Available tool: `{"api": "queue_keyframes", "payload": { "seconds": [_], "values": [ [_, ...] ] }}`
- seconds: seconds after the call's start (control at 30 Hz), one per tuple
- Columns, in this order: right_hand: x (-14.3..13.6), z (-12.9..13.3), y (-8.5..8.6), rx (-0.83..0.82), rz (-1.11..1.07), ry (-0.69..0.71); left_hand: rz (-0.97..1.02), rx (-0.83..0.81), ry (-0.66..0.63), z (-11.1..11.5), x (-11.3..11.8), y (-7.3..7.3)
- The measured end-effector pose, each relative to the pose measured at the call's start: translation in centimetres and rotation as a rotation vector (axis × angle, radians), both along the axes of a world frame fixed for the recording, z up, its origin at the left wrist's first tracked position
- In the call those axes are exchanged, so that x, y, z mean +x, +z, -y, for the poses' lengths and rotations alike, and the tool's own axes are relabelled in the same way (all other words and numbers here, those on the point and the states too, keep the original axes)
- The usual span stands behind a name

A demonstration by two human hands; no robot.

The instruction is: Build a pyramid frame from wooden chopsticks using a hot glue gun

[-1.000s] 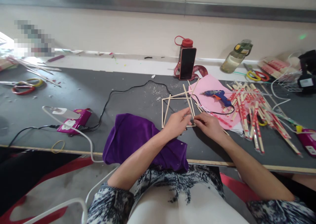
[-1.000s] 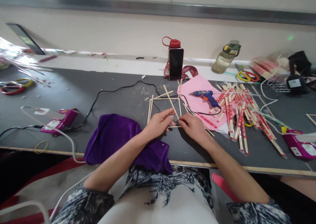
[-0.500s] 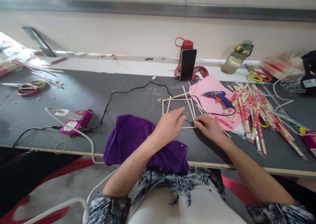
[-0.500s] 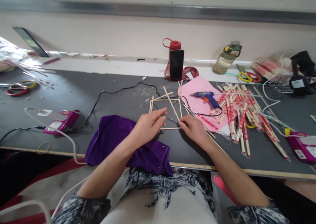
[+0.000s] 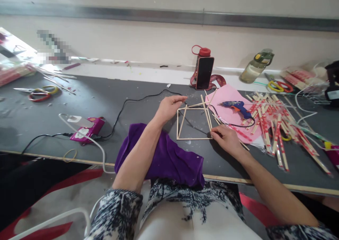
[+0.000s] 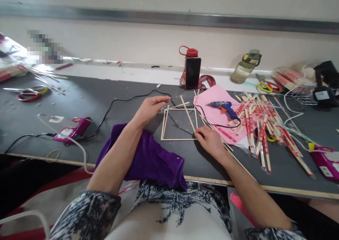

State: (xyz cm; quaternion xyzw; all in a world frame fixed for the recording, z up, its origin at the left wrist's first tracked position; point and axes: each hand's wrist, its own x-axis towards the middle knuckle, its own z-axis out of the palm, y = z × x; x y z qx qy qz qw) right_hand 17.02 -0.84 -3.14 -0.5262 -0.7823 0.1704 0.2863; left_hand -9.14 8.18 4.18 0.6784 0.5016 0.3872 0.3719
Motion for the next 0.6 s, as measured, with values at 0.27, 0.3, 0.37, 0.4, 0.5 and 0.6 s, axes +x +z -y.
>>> {"api": "queue_keyframes", "payload": {
  "seconds": [0.27, 0.3, 0.37, 0.4, 0.5, 0.6],
  "values": [
    [0.0, 0.0, -0.1, 0.003, -0.006, -0.005, 0.116, -0.109, -0.276, -1.2, 0.6, 0.6],
    [0.0, 0.0, -0.1, 0.002, -0.005, -0.004, 0.130, -0.125, -0.318, -1.3, 0.7, 0.8],
    [0.0, 0.0, -0.2, -0.001, -0.002, -0.004, 0.165, -0.158, -0.401, -1.5, 0.9, 1.0],
    [0.0, -0.1, -0.2, -0.003, 0.001, -0.004, 0.180, -0.171, -0.435, -1.7, 1.1, 1.1],
    [0.0, -0.1, -0.2, -0.010, 0.019, -0.003, 0.178, -0.175, -0.483, -2.1, 1.5, 0.9],
    [0.0, 0.0, -0.1, -0.010, 0.037, -0.007, 0.150, -0.129, -0.474, -2.3, 1.8, 0.3]
  ]
}}
